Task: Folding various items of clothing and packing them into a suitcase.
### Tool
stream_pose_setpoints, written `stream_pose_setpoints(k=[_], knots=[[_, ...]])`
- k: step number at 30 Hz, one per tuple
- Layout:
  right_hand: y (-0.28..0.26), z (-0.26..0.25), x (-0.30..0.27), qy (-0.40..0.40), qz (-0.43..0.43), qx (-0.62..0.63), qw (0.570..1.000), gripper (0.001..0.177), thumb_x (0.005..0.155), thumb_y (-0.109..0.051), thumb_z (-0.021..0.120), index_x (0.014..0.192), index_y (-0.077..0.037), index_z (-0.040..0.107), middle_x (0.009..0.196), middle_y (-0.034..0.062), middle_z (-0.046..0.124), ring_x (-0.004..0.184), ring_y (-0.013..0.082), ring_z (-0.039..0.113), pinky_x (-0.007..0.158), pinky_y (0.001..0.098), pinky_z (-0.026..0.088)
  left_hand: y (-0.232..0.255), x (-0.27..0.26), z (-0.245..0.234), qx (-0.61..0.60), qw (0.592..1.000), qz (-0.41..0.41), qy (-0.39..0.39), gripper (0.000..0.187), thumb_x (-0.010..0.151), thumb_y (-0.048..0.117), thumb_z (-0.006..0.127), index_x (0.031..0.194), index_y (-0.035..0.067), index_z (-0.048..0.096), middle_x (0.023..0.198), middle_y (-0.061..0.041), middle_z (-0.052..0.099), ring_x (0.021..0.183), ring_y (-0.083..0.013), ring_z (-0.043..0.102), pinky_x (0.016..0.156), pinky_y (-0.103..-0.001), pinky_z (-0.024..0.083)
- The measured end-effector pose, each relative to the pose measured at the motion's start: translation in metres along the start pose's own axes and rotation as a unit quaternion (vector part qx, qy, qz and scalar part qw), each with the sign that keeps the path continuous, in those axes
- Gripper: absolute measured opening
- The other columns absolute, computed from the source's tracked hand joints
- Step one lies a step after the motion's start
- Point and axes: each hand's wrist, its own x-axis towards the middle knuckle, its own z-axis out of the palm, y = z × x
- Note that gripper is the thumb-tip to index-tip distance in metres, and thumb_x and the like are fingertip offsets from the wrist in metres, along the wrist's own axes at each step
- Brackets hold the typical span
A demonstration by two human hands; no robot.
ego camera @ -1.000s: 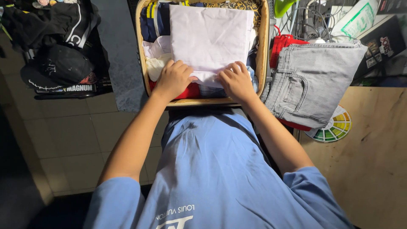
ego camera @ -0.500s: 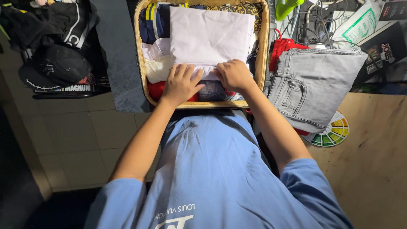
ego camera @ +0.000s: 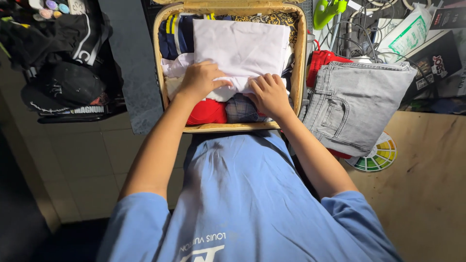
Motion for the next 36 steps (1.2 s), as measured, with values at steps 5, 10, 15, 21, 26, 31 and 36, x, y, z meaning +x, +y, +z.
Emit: stream_pose_setpoints(k=[5,10,15,21,26,31,36], knots=[[0.019,0.005,0.015,-0.057,-0.002,0.069,0.996,0.032,0.092,-0.034,0.074,0.114,-0.010,0.069,0.109,0.0031,0.069,0.099,0.0257,0.061,0.086,0.0410,0.045,0.017,-0.014,0.003,0.134,0.990,0.010,-0.041,0.031,0.093,0.042,0.077,0.108,0.015,0.074,0.103,-0.004,0.064,0.105,-0.0254,0.062,0.086,-0.041,0.050],[0.029,-0.004,0.034,-0.071,-0.010,0.109,0.992,0.027,0.093,-0.033,0.073,0.105,-0.010,0.071,0.103,0.0031,0.071,0.100,0.0259,0.065,0.083,0.0404,0.048,0.033,-0.011,0.004,0.311,0.947,0.070,0.022,0.048,0.085,0.046,0.073,0.119,0.013,0.065,0.116,-0.007,0.062,0.113,-0.0259,0.056,0.098,-0.042,0.047],[0.037,-0.004,0.045,-0.130,0.012,0.105,0.986,0.027,0.098,-0.036,0.069,0.100,-0.009,0.070,0.098,0.0058,0.072,0.098,0.0274,0.067,0.081,0.0415,0.052,0.014,0.008,0.007,0.215,0.976,0.036,-0.032,0.050,0.083,0.053,0.075,0.108,0.011,0.067,0.104,-0.006,0.061,0.105,-0.0268,0.058,0.096,-0.044,0.048],[0.024,-0.024,0.062,-0.072,0.020,0.011,0.997,0.040,0.093,-0.044,0.068,0.102,-0.005,0.064,0.095,0.0108,0.068,0.093,0.0291,0.064,0.078,0.0417,0.049,-0.014,0.037,0.000,0.101,0.994,0.020,-0.030,0.045,0.080,0.055,0.080,0.083,0.011,0.072,0.085,-0.004,0.064,0.089,-0.0255,0.063,0.076,-0.041,0.050],[0.025,-0.008,0.062,-0.029,0.010,-0.026,0.999,0.039,0.093,-0.045,0.070,0.098,-0.006,0.064,0.092,0.0073,0.065,0.089,0.0264,0.061,0.078,0.0383,0.046,-0.020,0.039,0.000,0.024,0.996,-0.051,-0.076,0.046,0.090,0.053,0.081,0.086,0.010,0.069,0.092,-0.005,0.065,0.090,-0.0254,0.064,0.078,-0.040,0.052],[0.049,0.012,0.071,-0.033,-0.005,0.037,0.999,0.032,0.098,-0.038,0.068,0.091,-0.007,0.065,0.090,0.0072,0.069,0.086,0.0275,0.065,0.076,0.0401,0.050,-0.002,0.024,0.003,0.170,0.985,0.031,-0.013,0.045,0.097,0.050,0.072,0.114,0.009,0.064,0.114,-0.010,0.057,0.106,-0.0277,0.058,0.088,-0.043,0.048],[0.069,0.011,0.093,-0.041,-0.012,0.099,0.994,0.035,0.103,-0.036,0.064,0.083,-0.007,0.063,0.080,0.0099,0.069,0.075,0.0321,0.067,0.068,0.0433,0.053,0.003,0.033,0.007,0.222,0.973,0.064,0.010,0.073,0.087,0.058,0.062,0.123,-0.006,0.061,0.121,-0.017,0.055,0.113,-0.0336,0.051,0.099,-0.049,0.042]])
